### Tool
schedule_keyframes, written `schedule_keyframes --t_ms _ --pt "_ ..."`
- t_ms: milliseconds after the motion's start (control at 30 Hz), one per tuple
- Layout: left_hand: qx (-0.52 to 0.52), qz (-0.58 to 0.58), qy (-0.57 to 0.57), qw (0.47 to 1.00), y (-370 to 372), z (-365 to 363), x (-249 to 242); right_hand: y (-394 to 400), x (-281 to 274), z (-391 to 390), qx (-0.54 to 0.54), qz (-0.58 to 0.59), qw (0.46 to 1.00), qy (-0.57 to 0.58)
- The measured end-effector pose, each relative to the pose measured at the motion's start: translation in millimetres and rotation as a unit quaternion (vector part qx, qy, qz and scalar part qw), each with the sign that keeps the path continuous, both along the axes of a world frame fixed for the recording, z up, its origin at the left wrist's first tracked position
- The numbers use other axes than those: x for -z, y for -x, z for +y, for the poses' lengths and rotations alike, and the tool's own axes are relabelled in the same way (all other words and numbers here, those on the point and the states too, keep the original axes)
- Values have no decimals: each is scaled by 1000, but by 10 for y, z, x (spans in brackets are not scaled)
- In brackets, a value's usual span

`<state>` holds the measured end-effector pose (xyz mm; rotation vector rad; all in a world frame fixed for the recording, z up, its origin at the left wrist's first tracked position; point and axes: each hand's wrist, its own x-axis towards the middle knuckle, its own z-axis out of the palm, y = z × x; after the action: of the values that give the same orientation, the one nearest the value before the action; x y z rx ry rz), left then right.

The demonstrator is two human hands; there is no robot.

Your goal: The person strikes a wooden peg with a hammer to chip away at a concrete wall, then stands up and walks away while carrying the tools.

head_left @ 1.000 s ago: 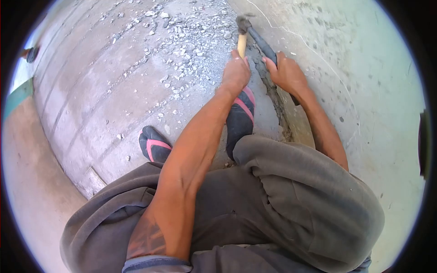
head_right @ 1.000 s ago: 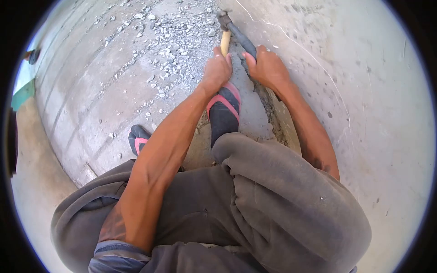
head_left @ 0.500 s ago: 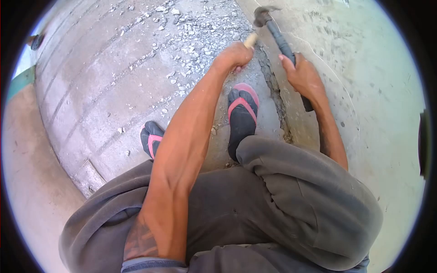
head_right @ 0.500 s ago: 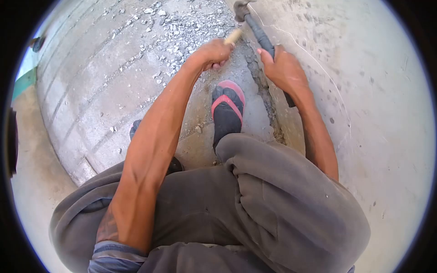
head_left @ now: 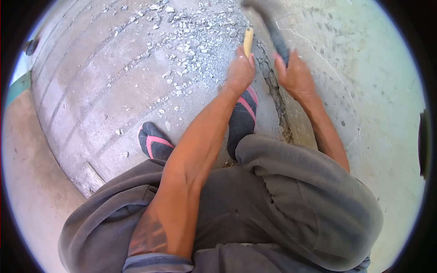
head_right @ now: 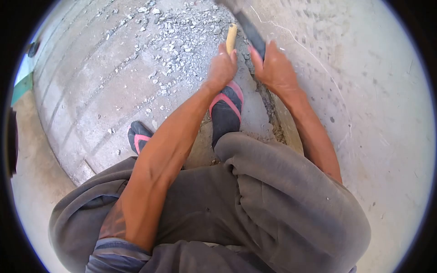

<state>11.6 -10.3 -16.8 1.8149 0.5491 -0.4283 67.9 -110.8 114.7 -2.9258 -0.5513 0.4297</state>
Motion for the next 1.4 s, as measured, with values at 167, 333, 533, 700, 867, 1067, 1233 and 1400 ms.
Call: schedule_keyframes --t_ms 167,333,533,700,867,1067,1233,1400 --pt "3 12 -10 1000 14 -168 104 95 2 194 -21 32 997 67" --pt "18 21 6 1000 15 -167 38 109 -131 302 -17 -11 1000 -7" --pt "153 39 67 985 -451 331 -171 -68 189 -132 -6 43 991 130" --pt "158 93 126 975 -702 805 -157 -83 -196 -19 127 100 985 64" --pt "47 32 77 995 -487 469 -62 -150 -485 186 170 89 981 5" --pt "39 -14 -24 999 -126 77 -74 75 -197 155 68 -20 996 -56" --pt "6 6 -25 1000 -124 -94 -36 145 226 -67 43 29 996 72" --pt "32 27 10 999 -116 -63 -86 177 -184 247 44 -17 999 -25"
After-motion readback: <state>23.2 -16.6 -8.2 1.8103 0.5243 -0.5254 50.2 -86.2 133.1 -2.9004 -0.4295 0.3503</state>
